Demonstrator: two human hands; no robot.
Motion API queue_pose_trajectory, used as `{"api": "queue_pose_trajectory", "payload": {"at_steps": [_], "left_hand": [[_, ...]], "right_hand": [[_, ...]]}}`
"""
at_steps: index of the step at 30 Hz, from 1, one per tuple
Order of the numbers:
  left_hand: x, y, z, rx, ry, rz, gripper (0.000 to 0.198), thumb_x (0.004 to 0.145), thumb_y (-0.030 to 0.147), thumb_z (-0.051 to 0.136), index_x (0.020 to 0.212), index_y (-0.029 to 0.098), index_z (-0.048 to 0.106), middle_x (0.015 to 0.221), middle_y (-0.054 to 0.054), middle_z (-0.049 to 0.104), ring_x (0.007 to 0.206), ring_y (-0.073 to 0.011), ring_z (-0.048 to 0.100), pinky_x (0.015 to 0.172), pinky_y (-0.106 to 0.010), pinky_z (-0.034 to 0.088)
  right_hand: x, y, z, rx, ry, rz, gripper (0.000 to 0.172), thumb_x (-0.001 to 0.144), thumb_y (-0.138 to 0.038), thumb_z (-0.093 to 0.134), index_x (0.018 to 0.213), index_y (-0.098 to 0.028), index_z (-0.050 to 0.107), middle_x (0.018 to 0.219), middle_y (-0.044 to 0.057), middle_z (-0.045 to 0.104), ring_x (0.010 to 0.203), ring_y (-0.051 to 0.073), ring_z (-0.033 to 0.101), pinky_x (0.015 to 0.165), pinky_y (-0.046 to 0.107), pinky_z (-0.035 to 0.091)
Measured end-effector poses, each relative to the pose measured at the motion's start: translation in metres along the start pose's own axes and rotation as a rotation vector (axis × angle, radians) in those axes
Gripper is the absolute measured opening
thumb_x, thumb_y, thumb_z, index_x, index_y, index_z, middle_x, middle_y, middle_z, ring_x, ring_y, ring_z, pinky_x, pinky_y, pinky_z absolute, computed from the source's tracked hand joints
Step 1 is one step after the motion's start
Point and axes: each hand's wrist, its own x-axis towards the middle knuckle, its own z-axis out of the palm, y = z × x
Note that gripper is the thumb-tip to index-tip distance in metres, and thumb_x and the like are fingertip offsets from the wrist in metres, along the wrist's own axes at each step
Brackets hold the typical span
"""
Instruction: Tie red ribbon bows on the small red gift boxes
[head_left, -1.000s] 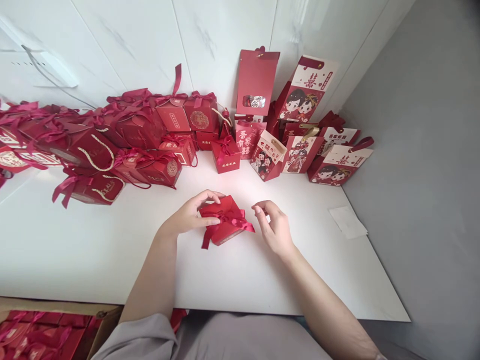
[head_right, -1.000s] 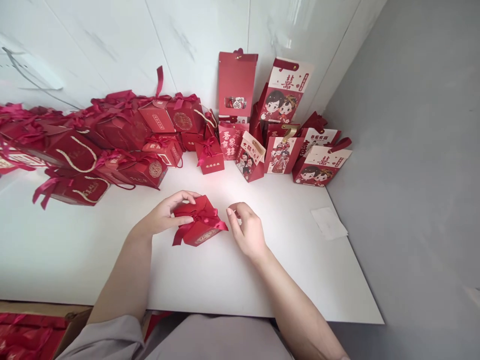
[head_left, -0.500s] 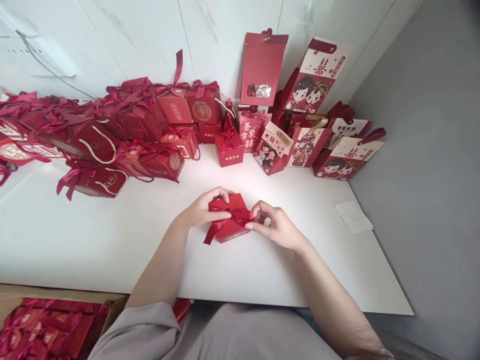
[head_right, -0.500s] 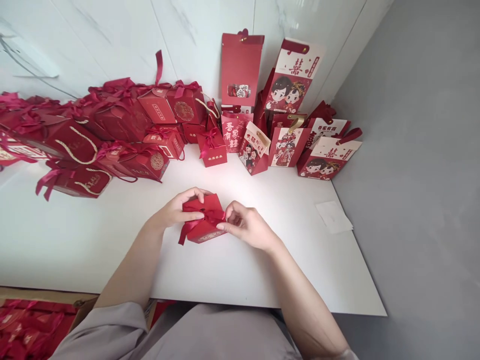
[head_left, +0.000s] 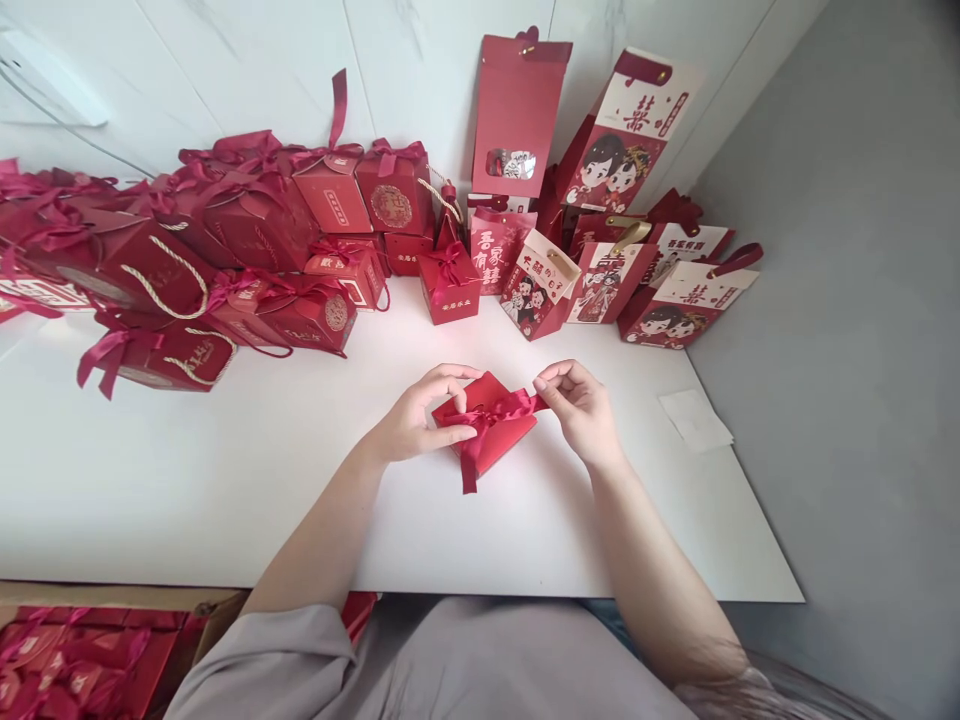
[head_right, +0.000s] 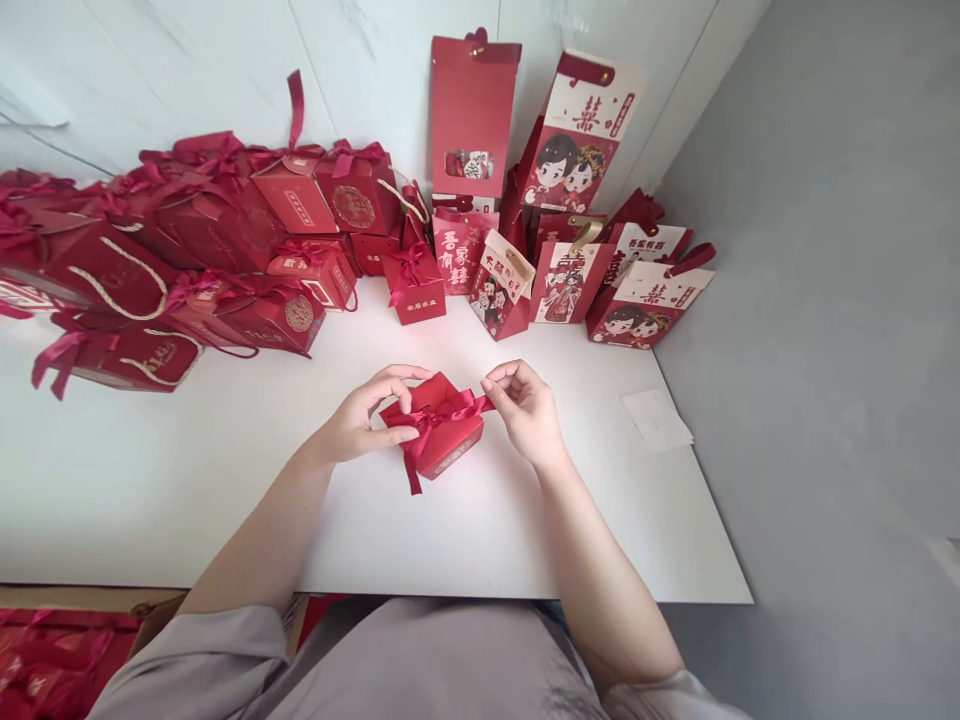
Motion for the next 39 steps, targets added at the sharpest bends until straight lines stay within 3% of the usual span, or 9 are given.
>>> {"api": "queue_pose_trajectory", "payload": {"at_steps": [6,10,15,21,25,27,31,35,39], "left_hand": [[0.0,0.003,0.002,0.015,0.014,-0.045,0.022,0.083,0.03,0.074,0.071,0.018,0.059,0.138,-0.011,0.057,0.131,-0.0297,0.052,0.108,-0.044,0.04],[0.002,-0.002,0.007,-0.218,0.009,-0.09,0.033,0.087,0.032,0.069,0.06,0.017,0.056,0.135,-0.01,0.059,0.135,-0.031,0.049,0.113,-0.045,0.035],[0.005,-0.012,0.015,-0.508,0.153,-0.193,0.042,0.089,0.038,0.064,0.054,0.016,0.059,0.13,-0.01,0.063,0.126,-0.0317,0.055,0.101,-0.04,0.045],[0.01,-0.013,0.031,-0.7,0.419,-0.265,0.025,0.087,0.039,0.065,0.092,0.017,0.077,0.121,-0.01,0.067,0.105,-0.0252,0.065,0.088,-0.033,0.051],[0.01,-0.012,0.035,-0.675,0.477,-0.243,0.028,0.087,0.039,0.064,0.102,0.018,0.077,0.115,-0.009,0.07,0.103,-0.0245,0.066,0.092,-0.034,0.05],[0.009,-0.012,0.035,-0.633,0.474,-0.223,0.026,0.087,0.038,0.064,0.098,0.019,0.078,0.117,-0.008,0.069,0.106,-0.0238,0.065,0.095,-0.033,0.05],[0.008,-0.012,0.032,-0.542,0.458,-0.205,0.026,0.09,0.039,0.061,0.098,0.021,0.079,0.122,-0.008,0.068,0.112,-0.0247,0.062,0.099,-0.034,0.048],[0.006,-0.009,0.029,-0.526,0.432,-0.163,0.027,0.092,0.037,0.059,0.094,0.02,0.079,0.125,-0.009,0.066,0.119,-0.0273,0.059,0.104,-0.037,0.047],[0.005,-0.004,0.025,-0.485,0.406,-0.176,0.031,0.092,0.037,0.059,0.076,0.019,0.078,0.128,-0.009,0.065,0.114,-0.0271,0.062,0.099,-0.037,0.05]], "right_hand": [[-0.003,-0.007,0.0,-0.011,-0.026,-0.012,0.02,0.088,-0.035,0.075,0.088,-0.019,0.063,0.064,-0.005,0.058,0.054,0.008,0.055,0.053,0.02,0.047],[-0.008,-0.017,-0.003,0.002,-0.136,0.015,0.019,0.089,-0.036,0.073,0.086,-0.02,0.062,0.049,-0.009,0.047,0.039,0.006,0.038,0.04,0.018,0.032],[-0.01,-0.024,-0.009,-0.147,-0.174,-0.039,0.017,0.088,-0.034,0.074,0.086,-0.02,0.064,0.049,-0.009,0.048,0.04,0.008,0.042,0.043,0.022,0.037],[-0.013,-0.028,-0.002,-0.714,0.147,-0.552,0.005,0.093,-0.026,0.065,0.094,-0.021,0.065,0.088,0.005,0.069,0.084,0.021,0.063,0.079,0.037,0.051],[-0.027,-0.036,0.019,-0.858,-0.171,-0.811,0.036,0.087,-0.04,0.074,0.115,-0.021,0.063,0.112,0.011,0.069,0.109,0.028,0.062,0.098,0.047,0.049],[-0.034,-0.035,0.032,-0.991,-0.408,-0.809,0.054,0.085,-0.047,0.074,0.129,-0.021,0.058,0.138,0.014,0.059,0.133,0.034,0.049,0.115,0.058,0.032],[-0.045,-0.023,0.054,-1.208,-0.463,-0.788,0.039,0.096,-0.019,0.059,0.134,-0.022,0.056,0.155,0.012,0.044,0.147,0.031,0.033,0.121,0.064,0.016],[-0.049,-0.019,0.059,-1.088,-0.313,-0.875,0.02,0.096,-0.011,0.054,0.108,-0.021,0.067,0.138,0.008,0.062,0.133,0.025,0.052,0.12,0.054,0.026],[-0.049,-0.025,0.051,-0.884,-0.233,-0.83,0.019,0.093,-0.013,0.059,0.107,-0.024,0.065,0.115,0.005,0.072,0.108,0.022,0.065,0.098,0.04,0.048]]}}
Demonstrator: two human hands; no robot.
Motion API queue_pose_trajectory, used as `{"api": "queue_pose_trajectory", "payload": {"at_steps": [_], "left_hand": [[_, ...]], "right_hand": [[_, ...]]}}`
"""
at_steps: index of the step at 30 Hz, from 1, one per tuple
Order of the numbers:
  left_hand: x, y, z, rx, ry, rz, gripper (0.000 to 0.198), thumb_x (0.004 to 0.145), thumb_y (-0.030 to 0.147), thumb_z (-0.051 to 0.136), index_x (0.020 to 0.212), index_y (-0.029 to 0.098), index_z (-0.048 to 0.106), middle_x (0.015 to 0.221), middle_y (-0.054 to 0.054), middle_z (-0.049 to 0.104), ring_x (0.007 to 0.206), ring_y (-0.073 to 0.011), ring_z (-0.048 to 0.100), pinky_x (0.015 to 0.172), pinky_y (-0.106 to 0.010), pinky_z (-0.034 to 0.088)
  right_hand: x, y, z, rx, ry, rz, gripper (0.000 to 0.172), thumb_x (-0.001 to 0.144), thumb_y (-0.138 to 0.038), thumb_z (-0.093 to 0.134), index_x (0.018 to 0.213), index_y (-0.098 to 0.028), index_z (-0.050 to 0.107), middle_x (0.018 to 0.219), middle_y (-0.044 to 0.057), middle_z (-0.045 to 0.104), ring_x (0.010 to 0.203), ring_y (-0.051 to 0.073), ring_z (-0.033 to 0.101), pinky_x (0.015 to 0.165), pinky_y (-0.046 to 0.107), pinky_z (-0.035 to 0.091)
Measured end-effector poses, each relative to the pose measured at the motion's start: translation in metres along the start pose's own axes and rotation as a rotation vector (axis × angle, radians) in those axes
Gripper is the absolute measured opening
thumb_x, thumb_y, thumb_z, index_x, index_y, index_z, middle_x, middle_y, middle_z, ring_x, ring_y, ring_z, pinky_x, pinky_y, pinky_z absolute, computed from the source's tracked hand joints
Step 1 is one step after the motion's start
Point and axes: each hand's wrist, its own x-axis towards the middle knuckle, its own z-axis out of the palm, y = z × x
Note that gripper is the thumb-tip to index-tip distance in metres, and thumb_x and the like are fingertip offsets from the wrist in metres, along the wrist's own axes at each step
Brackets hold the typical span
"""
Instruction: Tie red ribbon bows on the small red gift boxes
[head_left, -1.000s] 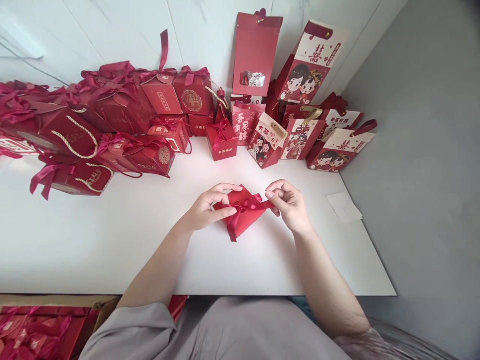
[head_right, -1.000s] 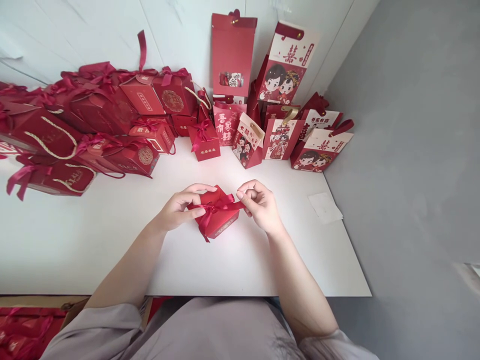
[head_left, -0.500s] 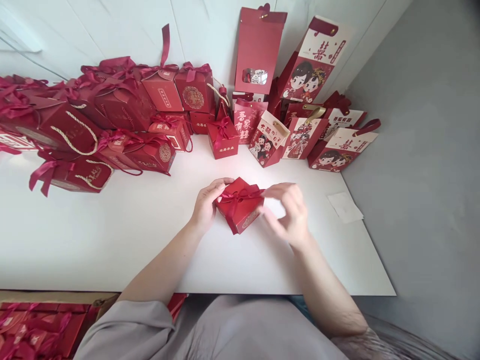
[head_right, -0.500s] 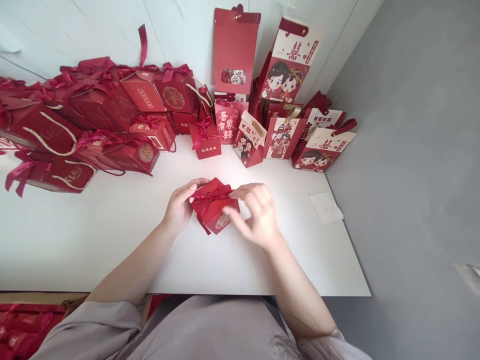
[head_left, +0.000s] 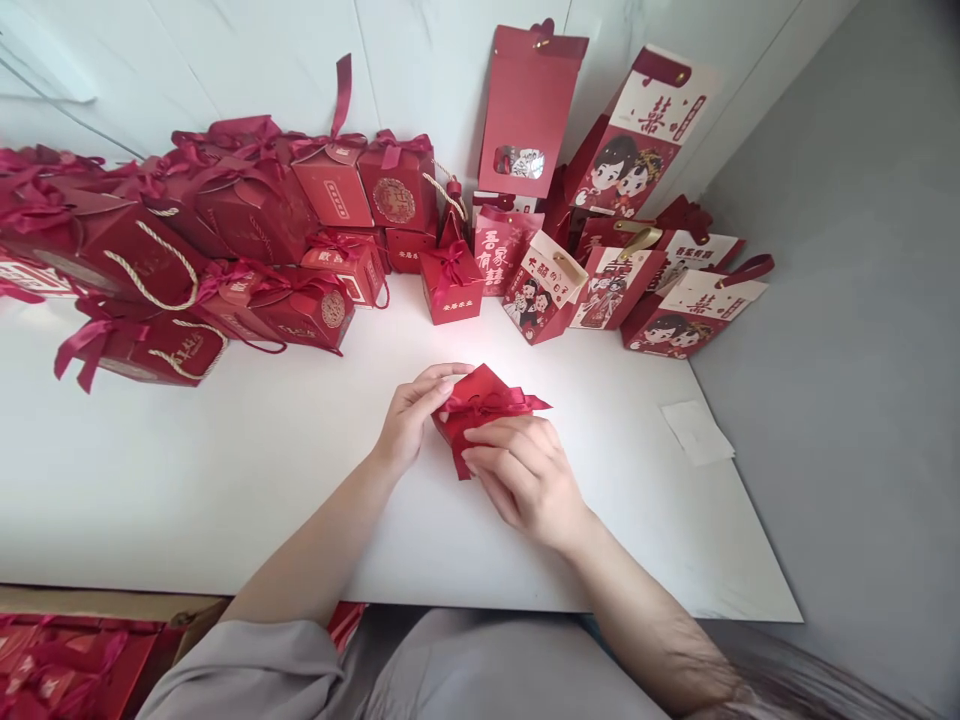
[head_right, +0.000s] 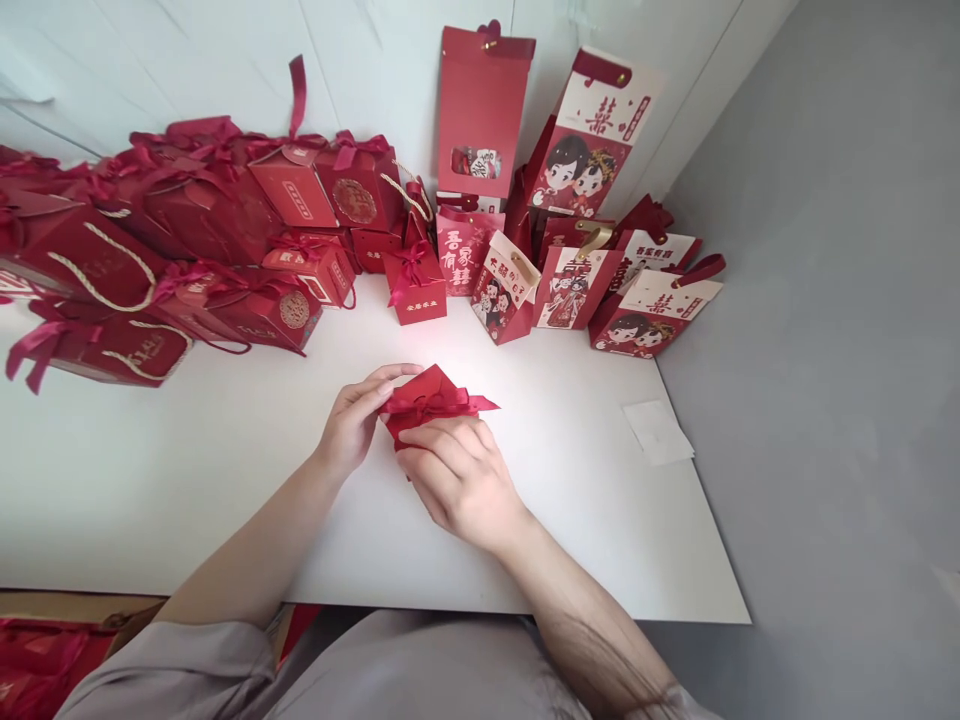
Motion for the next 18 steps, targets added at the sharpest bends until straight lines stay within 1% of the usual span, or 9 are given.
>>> {"api": "queue_pose_trajectory", "payload": {"at_steps": [1,3,4,6,10,12,15,16,18], "left_hand": [[0.0,0.001,0.0,0.004,0.002,0.003,0.032,0.091,0.037,0.06,0.07,0.019,0.076,0.128,-0.009,0.065,0.114,-0.0272,0.061,0.098,-0.037,0.05],[0.0,0.003,0.0,-0.002,0.003,0.012,0.036,0.091,0.036,0.06,0.062,0.019,0.073,0.126,-0.008,0.066,0.116,-0.0273,0.061,0.1,-0.037,0.049],[0.001,0.003,0.0,-0.01,-0.001,0.017,0.038,0.091,0.035,0.06,0.059,0.019,0.072,0.125,-0.008,0.067,0.118,-0.0273,0.06,0.102,-0.037,0.048],[0.001,0.003,0.0,-0.038,-0.009,0.013,0.037,0.091,0.035,0.059,0.061,0.019,0.073,0.125,-0.008,0.067,0.121,-0.0271,0.059,0.106,-0.037,0.046],[0.001,0.0,0.001,-0.097,-0.018,-0.043,0.035,0.091,0.036,0.059,0.065,0.018,0.074,0.128,-0.008,0.066,0.121,-0.0278,0.059,0.105,-0.038,0.046],[0.001,-0.001,0.001,-0.096,-0.019,-0.055,0.036,0.091,0.035,0.059,0.063,0.017,0.073,0.129,-0.009,0.066,0.124,-0.029,0.057,0.105,-0.038,0.046],[0.0,-0.001,0.0,-0.088,-0.025,-0.059,0.036,0.091,0.034,0.059,0.062,0.017,0.072,0.127,-0.009,0.067,0.126,-0.0294,0.056,0.106,-0.038,0.045],[0.0,0.0,0.0,-0.087,-0.025,-0.059,0.037,0.091,0.034,0.059,0.061,0.017,0.071,0.126,-0.008,0.067,0.125,-0.0289,0.056,0.105,-0.037,0.045],[0.001,0.001,-0.001,-0.079,-0.023,-0.058,0.037,0.091,0.035,0.059,0.06,0.018,0.071,0.125,-0.007,0.068,0.124,-0.0281,0.057,0.105,-0.036,0.045]], "right_hand": [[0.0,0.002,-0.002,0.012,0.015,0.018,0.016,0.093,-0.016,0.06,0.106,-0.024,0.065,0.116,0.006,0.072,0.106,0.023,0.065,0.093,0.04,0.05],[0.0,0.006,-0.006,-0.007,0.028,0.022,0.01,0.092,-0.022,0.063,0.101,-0.023,0.066,0.118,0.009,0.07,0.106,0.026,0.064,0.088,0.041,0.05],[0.0,0.008,-0.007,-0.022,0.025,0.003,0.007,0.092,-0.024,0.063,0.098,-0.023,0.066,0.118,0.009,0.069,0.107,0.026,0.064,0.088,0.041,0.049],[0.0,0.013,-0.009,-0.036,-0.008,-0.048,0.006,0.092,-0.027,0.064,0.095,-0.023,0.068,0.117,0.009,0.069,0.109,0.027,0.063,0.091,0.042,0.048],[0.001,0.016,-0.008,0.02,-0.111,-0.129,0.019,0.093,-0.039,0.064,0.098,-0.022,0.071,0.122,0.008,0.068,0.117,0.026,0.059,0.103,0.044,0.046],[0.002,0.014,-0.006,0.055,-0.152,-0.184,0.025,0.093,-0.044,0.063,0.09,-0.021,0.072,0.126,0.008,0.067,0.121,0.026,0.058,0.111,0.046,0.041],[0.003,0.011,-0.004,0.051,-0.212,-0.237,0.036,0.094,-0.046,0.061,0.07,-0.02,0.067,0.134,0.007,0.065,0.129,0.025,0.055,0.12,0.047,0.032],[0.004,0.011,-0.004,0.031,-0.235,-0.233,0.038,0.095,-0.046,0.061,0.067,-0.02,0.066,0.138,0.007,0.063,0.132,0.026,0.053,0.121,0.048,0.03],[0.005,0.012,-0.005,-0.024,-0.282,-0.197,0.035,0.095,-0.043,0.061,0.07,-0.02,0.068,0.144,0.007,0.057,0.136,0.027,0.049,0.122,0.052,0.027]]}}
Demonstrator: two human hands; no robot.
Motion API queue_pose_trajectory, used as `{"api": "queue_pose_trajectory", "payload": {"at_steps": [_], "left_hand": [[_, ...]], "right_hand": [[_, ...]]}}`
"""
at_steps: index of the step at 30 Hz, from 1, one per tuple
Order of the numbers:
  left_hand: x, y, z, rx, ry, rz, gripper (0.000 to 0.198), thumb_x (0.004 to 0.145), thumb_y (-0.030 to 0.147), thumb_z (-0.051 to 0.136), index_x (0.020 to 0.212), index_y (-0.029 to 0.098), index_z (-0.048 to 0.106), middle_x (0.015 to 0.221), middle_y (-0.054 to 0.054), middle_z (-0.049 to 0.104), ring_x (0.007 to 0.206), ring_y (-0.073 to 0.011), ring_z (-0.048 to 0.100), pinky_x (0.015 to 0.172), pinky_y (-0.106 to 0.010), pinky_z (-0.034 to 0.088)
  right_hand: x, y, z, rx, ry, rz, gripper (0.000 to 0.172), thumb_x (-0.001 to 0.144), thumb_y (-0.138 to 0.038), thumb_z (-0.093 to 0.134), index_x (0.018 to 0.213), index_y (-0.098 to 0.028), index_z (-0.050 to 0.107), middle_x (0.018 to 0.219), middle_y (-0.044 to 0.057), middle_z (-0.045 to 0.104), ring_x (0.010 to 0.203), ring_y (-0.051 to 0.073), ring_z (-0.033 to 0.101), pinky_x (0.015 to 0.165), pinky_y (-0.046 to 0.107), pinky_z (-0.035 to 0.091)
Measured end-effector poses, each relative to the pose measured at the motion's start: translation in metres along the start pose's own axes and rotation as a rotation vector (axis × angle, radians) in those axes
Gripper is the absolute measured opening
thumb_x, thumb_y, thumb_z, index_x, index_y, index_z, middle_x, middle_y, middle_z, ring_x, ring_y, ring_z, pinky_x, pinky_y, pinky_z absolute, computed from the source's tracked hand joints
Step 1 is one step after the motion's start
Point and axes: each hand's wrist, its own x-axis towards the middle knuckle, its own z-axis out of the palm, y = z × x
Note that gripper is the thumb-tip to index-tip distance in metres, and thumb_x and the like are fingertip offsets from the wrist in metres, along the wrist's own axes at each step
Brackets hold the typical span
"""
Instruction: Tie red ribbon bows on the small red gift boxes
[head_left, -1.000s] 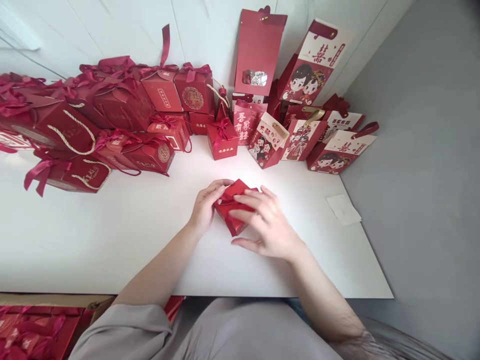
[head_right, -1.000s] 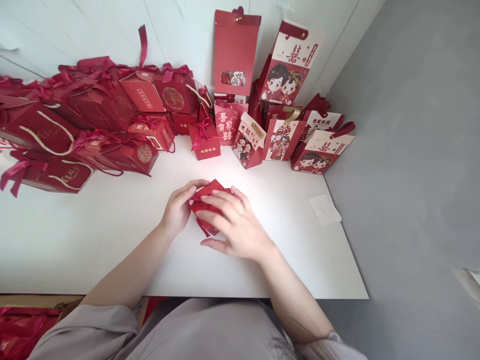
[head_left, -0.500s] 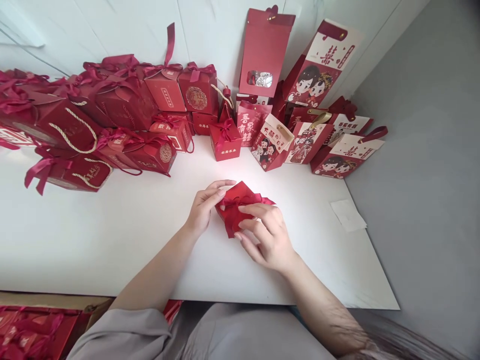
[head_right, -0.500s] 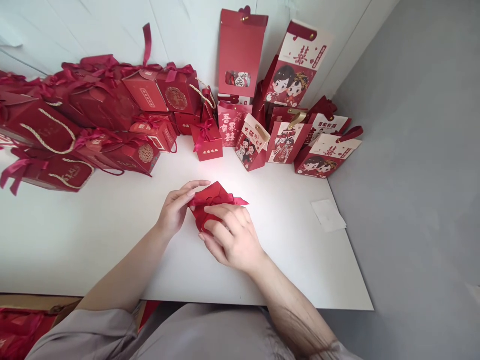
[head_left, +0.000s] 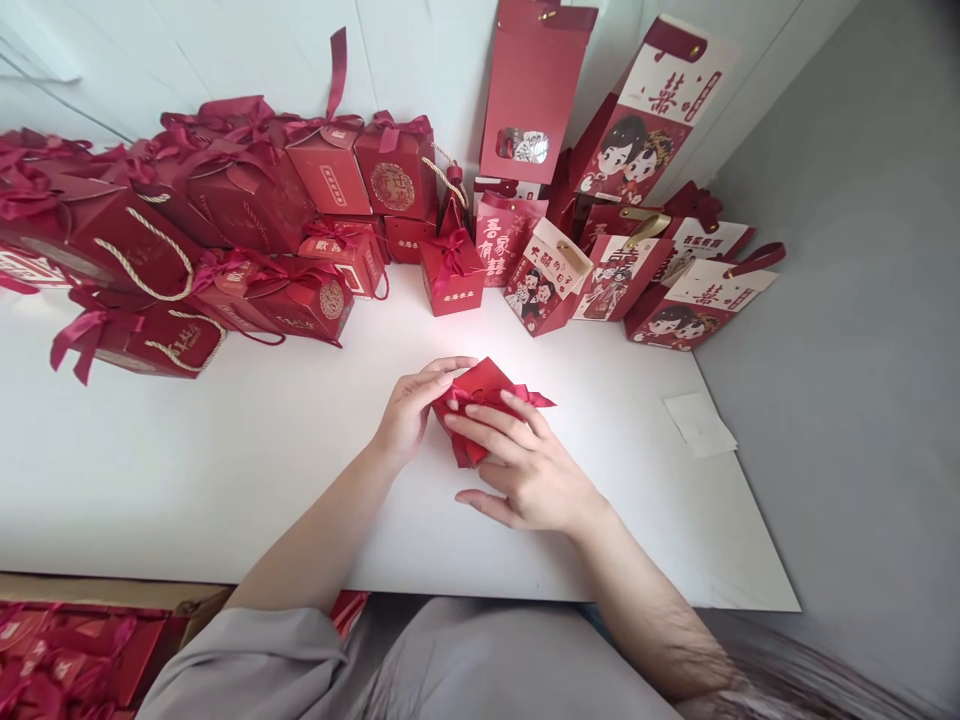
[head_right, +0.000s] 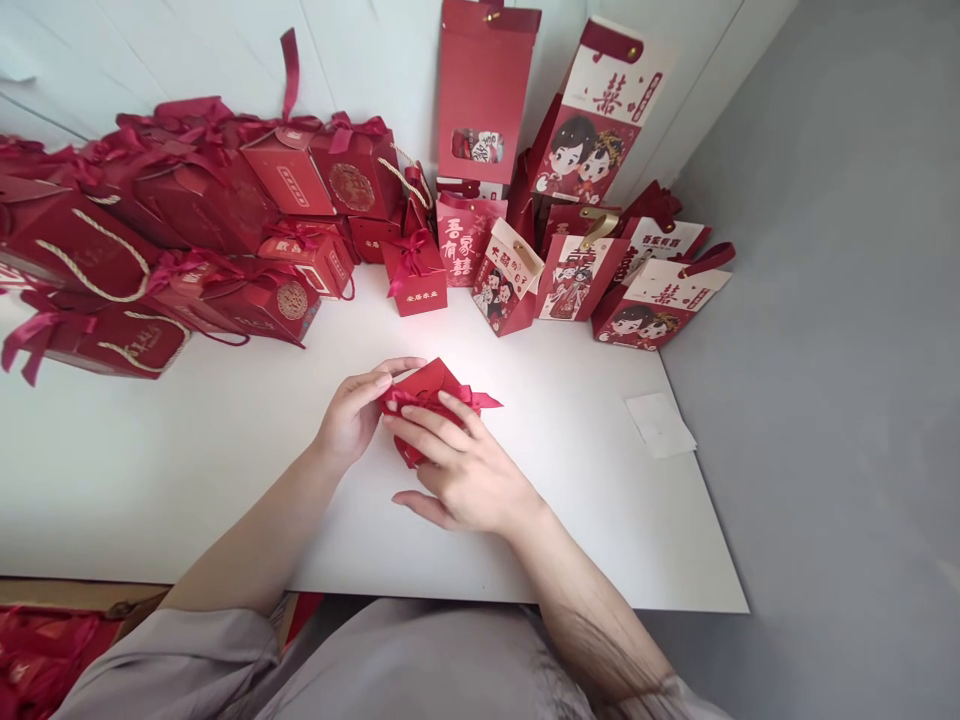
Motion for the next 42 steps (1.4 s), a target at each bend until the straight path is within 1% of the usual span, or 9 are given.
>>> {"api": "queue_pose_trajectory", "payload": {"at_steps": [5,13,17,27,31,34,36,39,42], "left_hand": [[0.001,0.002,-0.002,0.005,0.028,0.022,0.034,0.09,0.034,0.06,0.063,0.018,0.073,0.125,-0.008,0.068,0.126,-0.0277,0.056,0.107,-0.036,0.044],[0.003,0.002,-0.006,0.01,0.054,-0.018,0.032,0.088,0.037,0.062,0.065,0.017,0.074,0.123,-0.008,0.069,0.115,-0.0262,0.062,0.099,-0.035,0.048],[0.002,0.004,-0.008,0.056,0.016,-0.002,0.035,0.089,0.034,0.06,0.06,0.017,0.069,0.125,-0.008,0.068,0.114,-0.0265,0.061,0.1,-0.037,0.047],[0.005,0.006,-0.013,0.112,0.065,0.013,0.037,0.088,0.035,0.062,0.055,0.017,0.063,0.118,-0.009,0.07,0.114,-0.0276,0.06,0.098,-0.037,0.046],[0.006,0.005,-0.012,0.113,0.084,0.003,0.036,0.086,0.036,0.065,0.055,0.017,0.065,0.112,-0.008,0.071,0.109,-0.0254,0.062,0.089,-0.033,0.049],[0.005,0.004,-0.01,0.118,0.089,-0.027,0.033,0.084,0.038,0.067,0.058,0.017,0.07,0.113,-0.007,0.07,0.098,-0.0226,0.065,0.08,-0.031,0.051],[0.005,0.004,-0.01,0.126,0.082,-0.031,0.033,0.085,0.038,0.067,0.06,0.017,0.072,0.114,-0.008,0.069,0.098,-0.0224,0.065,0.081,-0.031,0.052],[0.004,0.005,-0.01,0.134,0.061,-0.012,0.032,0.086,0.038,0.066,0.063,0.018,0.074,0.115,-0.008,0.068,0.106,-0.024,0.063,0.089,-0.032,0.051],[0.004,0.007,-0.01,0.141,0.047,-0.008,0.03,0.086,0.038,0.066,0.065,0.019,0.075,0.115,-0.008,0.067,0.114,-0.0255,0.06,0.095,-0.033,0.049]], "right_hand": [[-0.001,0.002,-0.003,-0.022,-0.057,0.076,0.024,0.097,-0.038,0.059,0.093,-0.019,0.074,0.145,0.009,0.057,0.137,0.026,0.048,0.123,0.056,0.022],[0.002,-0.01,0.008,-0.052,-0.106,0.016,0.03,0.095,-0.039,0.062,0.075,-0.02,0.072,0.149,0.006,0.052,0.141,0.029,0.044,0.125,0.062,0.013],[0.003,-0.01,0.006,-0.102,-0.146,0.107,0.018,0.094,-0.033,0.064,0.089,-0.019,0.074,0.154,0.006,0.045,0.142,0.031,0.041,0.123,0.067,0.005],[0.001,-0.01,0.004,0.104,-0.018,0.042,0.033,0.1,-0.03,0.055,0.128,-0.015,0.063,0.128,0.008,0.069,0.128,0.022,0.058,0.124,0.049,0.029],[0.0,-0.013,0.009,0.074,0.01,0.001,0.023,0.099,-0.034,0.057,0.104,-0.018,0.073,0.133,0.007,0.066,0.131,0.022,0.054,0.123,0.046,0.03],[0.002,-0.014,0.013,0.015,-0.047,-0.036,0.037,0.099,-0.043,0.056,0.073,-0.021,0.07,0.147,0.004,0.055,0.14,0.026,0.045,0.126,0.054,0.02],[0.003,-0.014,0.014,-0.027,-0.095,-0.046,0.04,0.098,-0.044,0.057,0.068,-0.02,0.068,0.151,0.003,0.05,0.141,0.028,0.042,0.125,0.058,0.018],[0.003,-0.012,0.012,-0.104,-0.106,-0.039,0.021,0.1,-0.026,0.057,0.087,-0.019,0.072,0.147,0.005,0.054,0.138,0.025,0.046,0.123,0.055,0.027],[0.003,-0.011,0.009,-0.13,-0.06,0.001,0.023,0.101,-0.012,0.049,0.111,-0.019,0.069,0.137,0.004,0.063,0.13,0.022,0.053,0.119,0.045,0.036]]}}
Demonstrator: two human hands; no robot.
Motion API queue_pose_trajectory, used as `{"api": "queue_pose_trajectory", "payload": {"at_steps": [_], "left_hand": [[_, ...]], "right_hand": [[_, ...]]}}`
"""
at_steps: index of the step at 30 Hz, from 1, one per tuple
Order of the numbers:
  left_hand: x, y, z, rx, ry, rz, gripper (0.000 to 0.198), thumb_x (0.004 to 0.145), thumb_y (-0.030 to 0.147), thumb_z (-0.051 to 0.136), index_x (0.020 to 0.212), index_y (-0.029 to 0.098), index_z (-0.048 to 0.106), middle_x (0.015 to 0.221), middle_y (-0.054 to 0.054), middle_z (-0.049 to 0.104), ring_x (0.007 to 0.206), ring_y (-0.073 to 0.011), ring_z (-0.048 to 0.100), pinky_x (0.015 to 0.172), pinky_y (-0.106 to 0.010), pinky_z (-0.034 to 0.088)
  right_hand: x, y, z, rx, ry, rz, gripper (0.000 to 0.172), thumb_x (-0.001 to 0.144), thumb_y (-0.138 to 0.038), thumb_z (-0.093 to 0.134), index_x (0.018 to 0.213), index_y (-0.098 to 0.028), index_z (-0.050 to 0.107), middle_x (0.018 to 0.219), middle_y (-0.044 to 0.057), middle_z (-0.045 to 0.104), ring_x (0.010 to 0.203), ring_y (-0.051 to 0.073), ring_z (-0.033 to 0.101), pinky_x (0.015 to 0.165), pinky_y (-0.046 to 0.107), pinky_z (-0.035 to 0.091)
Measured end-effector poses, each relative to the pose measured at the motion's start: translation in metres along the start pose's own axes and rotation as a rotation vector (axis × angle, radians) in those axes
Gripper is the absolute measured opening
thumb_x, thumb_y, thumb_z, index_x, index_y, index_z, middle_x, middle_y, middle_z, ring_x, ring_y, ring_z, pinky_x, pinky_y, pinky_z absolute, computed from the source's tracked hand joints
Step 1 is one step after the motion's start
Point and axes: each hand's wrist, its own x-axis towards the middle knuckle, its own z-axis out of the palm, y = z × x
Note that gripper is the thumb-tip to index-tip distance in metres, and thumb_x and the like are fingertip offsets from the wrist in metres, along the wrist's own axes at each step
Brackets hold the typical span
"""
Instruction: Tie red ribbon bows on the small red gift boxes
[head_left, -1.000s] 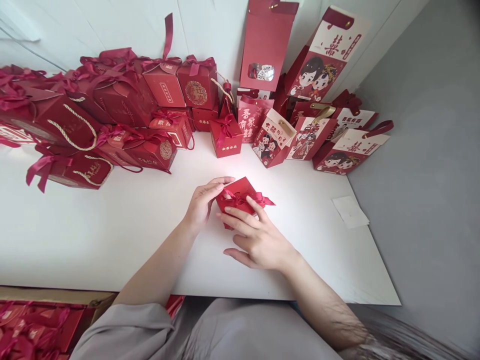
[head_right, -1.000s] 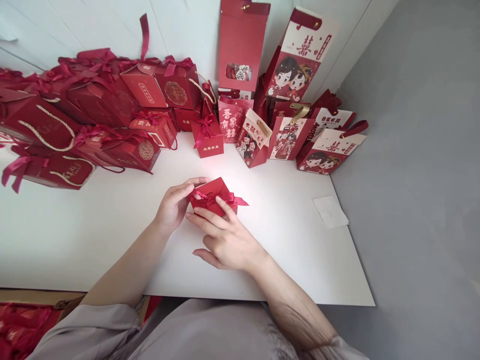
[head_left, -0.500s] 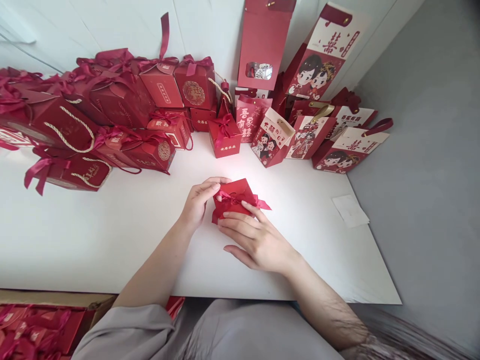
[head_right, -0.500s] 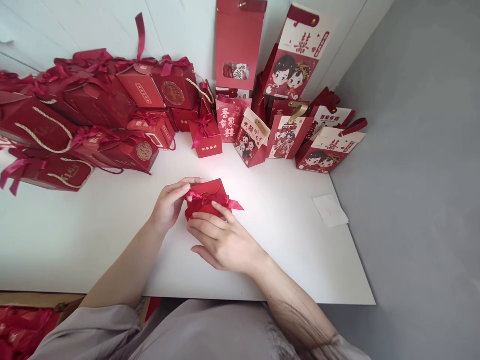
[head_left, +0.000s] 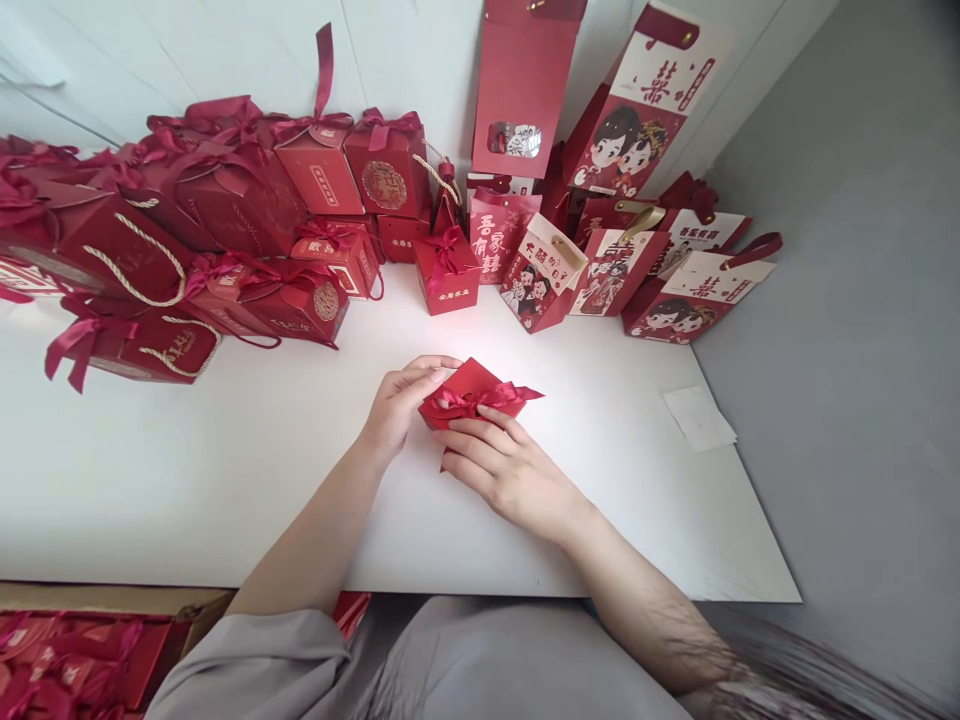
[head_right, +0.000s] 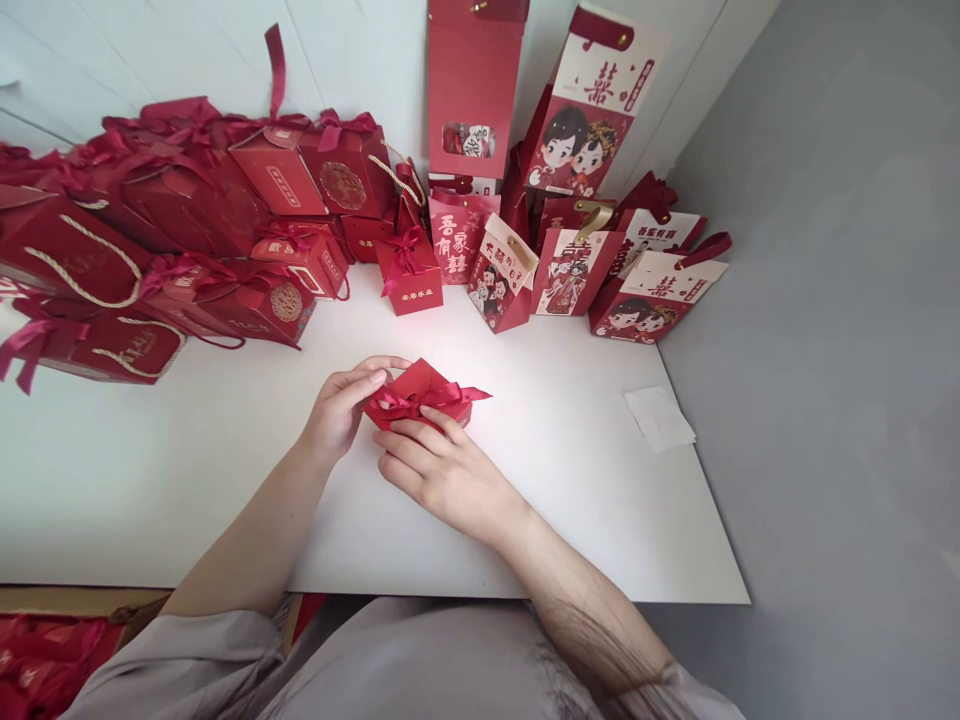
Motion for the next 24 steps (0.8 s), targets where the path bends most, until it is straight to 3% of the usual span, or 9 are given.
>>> {"api": "queue_pose_trajectory", "payload": {"at_steps": [4,8,11,17,22,24], "left_hand": [[-0.001,0.0,0.001,0.006,-0.025,-0.018,0.031,0.086,0.04,0.067,0.067,0.018,0.076,0.119,-0.01,0.064,0.113,-0.0262,0.059,0.092,-0.033,0.05],[0.0,-0.004,0.003,0.004,-0.03,0.011,0.028,0.086,0.039,0.067,0.069,0.018,0.074,0.121,-0.009,0.062,0.119,-0.0269,0.056,0.101,-0.036,0.046],[0.0,-0.006,0.004,0.019,-0.04,0.029,0.033,0.086,0.04,0.068,0.063,0.017,0.065,0.12,-0.009,0.062,0.123,-0.0277,0.053,0.107,-0.039,0.041],[0.001,-0.008,0.005,0.058,-0.1,-0.018,0.047,0.079,0.036,0.076,0.053,0.016,0.041,0.122,-0.009,0.06,0.123,-0.0287,0.053,0.1,-0.039,0.044],[0.004,-0.01,-0.004,0.046,-0.229,-0.025,0.043,0.085,0.036,0.07,0.055,0.015,0.048,0.129,-0.01,0.057,0.119,-0.0286,0.056,0.094,-0.038,0.047],[0.005,-0.011,-0.01,0.047,-0.306,0.012,0.038,0.087,0.037,0.068,0.059,0.015,0.056,0.131,-0.01,0.056,0.12,-0.03,0.057,0.097,-0.039,0.046]], "right_hand": [[-0.001,0.001,-0.003,0.051,0.086,0.041,0.024,0.1,-0.008,0.05,0.118,-0.014,0.065,0.116,0.008,0.072,0.11,0.023,0.062,0.103,0.039,0.05],[-0.004,0.003,-0.003,0.226,0.197,0.088,0.026,0.098,-0.005,0.05,0.12,-0.015,0.063,0.104,0.009,0.073,0.096,0.022,0.063,0.084,0.037,0.055],[-0.005,0.008,-0.007,0.46,0.254,0.153,0.031,0.096,-0.003,0.051,0.121,-0.018,0.061,0.102,0.008,0.071,0.094,0.02,0.063,0.081,0.036,0.055],[-0.014,0.028,-0.028,0.773,0.273,0.285,0.025,0.094,-0.005,0.057,0.112,-0.021,0.065,0.099,0.007,0.069,0.092,0.019,0.065,0.079,0.035,0.055],[-0.027,0.045,-0.042,0.974,0.121,0.366,0.009,0.089,-0.016,0.071,0.098,-0.02,0.069,0.088,0.003,0.072,0.075,0.015,0.065,0.068,0.029,0.053],[-0.031,0.049,-0.043,1.036,0.208,0.392,0.006,0.091,-0.026,0.071,0.091,-0.02,0.07,0.079,0.001,0.07,0.067,0.014,0.062,0.063,0.027,0.05]]}}
